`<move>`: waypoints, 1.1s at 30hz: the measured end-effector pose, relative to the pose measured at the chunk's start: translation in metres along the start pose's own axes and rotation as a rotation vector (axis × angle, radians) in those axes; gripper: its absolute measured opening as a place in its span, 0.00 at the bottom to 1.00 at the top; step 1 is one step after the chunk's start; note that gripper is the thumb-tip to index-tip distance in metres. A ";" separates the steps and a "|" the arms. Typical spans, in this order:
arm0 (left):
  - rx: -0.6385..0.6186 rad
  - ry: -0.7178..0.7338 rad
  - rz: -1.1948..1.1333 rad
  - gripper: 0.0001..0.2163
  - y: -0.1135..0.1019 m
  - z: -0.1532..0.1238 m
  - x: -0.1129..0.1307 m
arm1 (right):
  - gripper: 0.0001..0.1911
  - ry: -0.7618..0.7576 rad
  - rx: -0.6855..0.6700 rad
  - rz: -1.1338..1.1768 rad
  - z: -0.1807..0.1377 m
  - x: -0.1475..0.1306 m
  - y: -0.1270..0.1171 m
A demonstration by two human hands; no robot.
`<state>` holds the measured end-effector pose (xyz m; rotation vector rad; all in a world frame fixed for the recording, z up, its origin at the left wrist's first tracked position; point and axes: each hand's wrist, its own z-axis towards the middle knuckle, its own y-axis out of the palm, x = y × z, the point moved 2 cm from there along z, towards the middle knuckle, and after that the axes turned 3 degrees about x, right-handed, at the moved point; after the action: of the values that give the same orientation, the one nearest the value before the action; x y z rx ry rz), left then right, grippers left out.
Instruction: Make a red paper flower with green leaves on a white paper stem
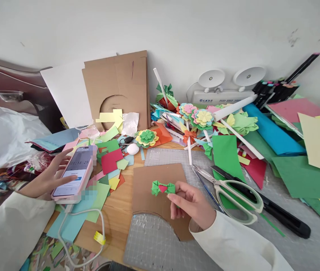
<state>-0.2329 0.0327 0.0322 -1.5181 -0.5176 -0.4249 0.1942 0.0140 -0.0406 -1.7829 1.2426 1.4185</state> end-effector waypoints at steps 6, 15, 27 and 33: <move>0.023 -0.013 -0.025 0.41 0.003 -0.002 -0.002 | 0.20 -0.001 -0.007 0.013 -0.001 0.000 0.000; -0.012 0.082 -0.006 0.28 -0.006 -0.004 -0.009 | 0.19 0.006 -0.005 0.025 0.000 0.000 -0.001; 0.027 0.186 0.217 0.23 -0.005 -0.001 -0.022 | 0.20 -0.004 -0.010 0.014 0.001 0.000 -0.001; 0.045 0.097 0.159 0.26 -0.005 0.000 -0.009 | 0.21 -0.004 -0.001 -0.003 0.001 -0.002 0.000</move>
<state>-0.2431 0.0320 0.0308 -1.4755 -0.3252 -0.3589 0.1939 0.0155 -0.0388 -1.7814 1.2372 1.4207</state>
